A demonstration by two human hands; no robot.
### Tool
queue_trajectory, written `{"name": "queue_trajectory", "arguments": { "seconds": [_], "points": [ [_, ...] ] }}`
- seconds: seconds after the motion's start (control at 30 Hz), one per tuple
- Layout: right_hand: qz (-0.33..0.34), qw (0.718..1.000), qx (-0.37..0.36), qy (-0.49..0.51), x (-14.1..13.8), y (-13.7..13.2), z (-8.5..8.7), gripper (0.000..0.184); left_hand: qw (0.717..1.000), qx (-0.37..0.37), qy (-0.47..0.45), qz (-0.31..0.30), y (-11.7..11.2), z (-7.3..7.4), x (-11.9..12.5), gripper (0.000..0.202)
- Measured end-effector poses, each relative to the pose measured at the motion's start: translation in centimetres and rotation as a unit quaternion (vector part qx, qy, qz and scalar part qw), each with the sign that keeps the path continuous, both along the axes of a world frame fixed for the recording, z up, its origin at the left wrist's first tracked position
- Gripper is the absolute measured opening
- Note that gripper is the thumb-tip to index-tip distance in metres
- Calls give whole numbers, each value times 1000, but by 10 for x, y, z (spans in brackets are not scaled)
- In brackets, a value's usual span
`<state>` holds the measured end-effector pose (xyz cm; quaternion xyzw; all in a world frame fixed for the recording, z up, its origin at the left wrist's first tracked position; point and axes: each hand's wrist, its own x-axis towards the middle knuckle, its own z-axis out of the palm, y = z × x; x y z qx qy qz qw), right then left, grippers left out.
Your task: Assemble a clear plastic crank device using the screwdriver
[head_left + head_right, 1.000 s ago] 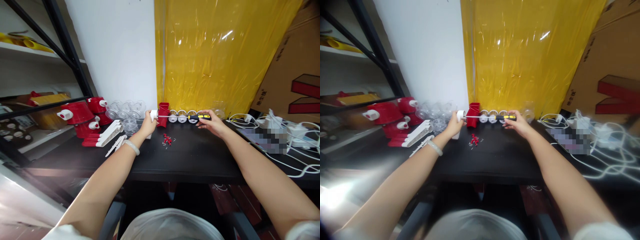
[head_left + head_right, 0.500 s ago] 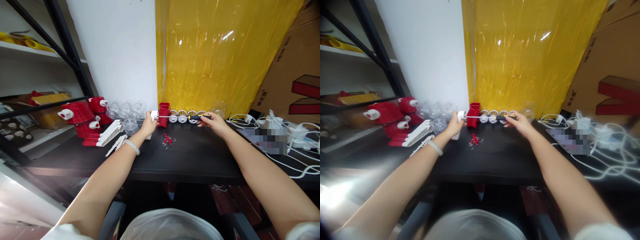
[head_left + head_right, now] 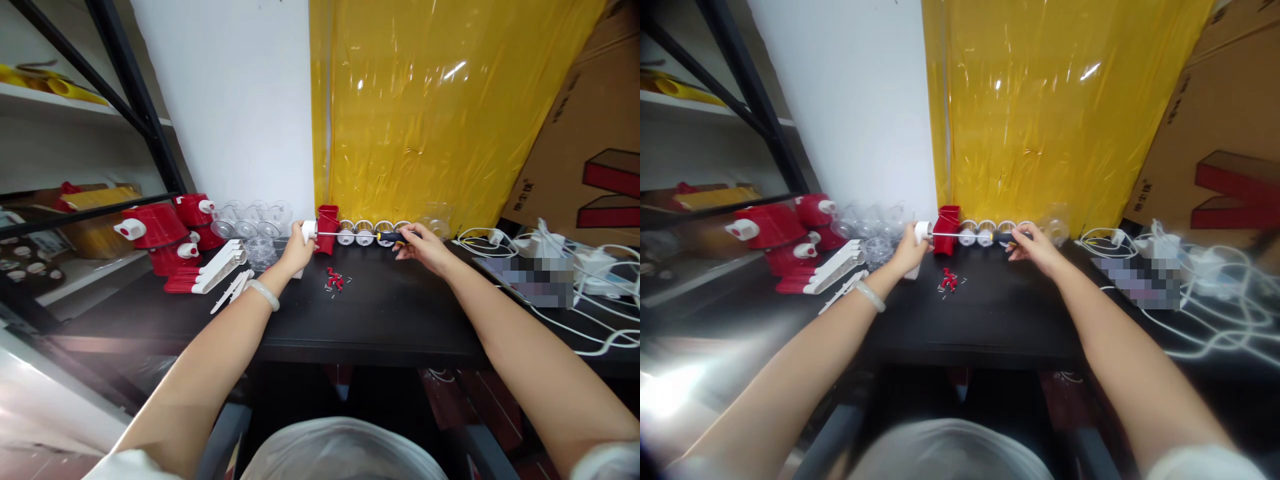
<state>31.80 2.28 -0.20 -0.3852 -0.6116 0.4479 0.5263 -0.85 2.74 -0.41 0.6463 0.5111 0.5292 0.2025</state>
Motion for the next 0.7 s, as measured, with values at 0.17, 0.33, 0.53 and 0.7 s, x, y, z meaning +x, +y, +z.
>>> {"name": "queue_trajectory", "arguments": {
  "seconds": [0.17,0.33,0.53,0.7],
  "points": [
    [22,999,35,32,2,-2,0,50,1000,2,-19,-4,1,0,0,43],
    [24,999,32,21,6,3,-2,44,1000,7,-13,-5,4,-3,-2,44],
    [17,999,34,8,6,4,-1,45,1000,10,-6,-11,4,-4,-3,46],
    [0,999,36,-25,6,4,1,49,1000,11,18,-7,-1,-1,0,45]
  ]
}}
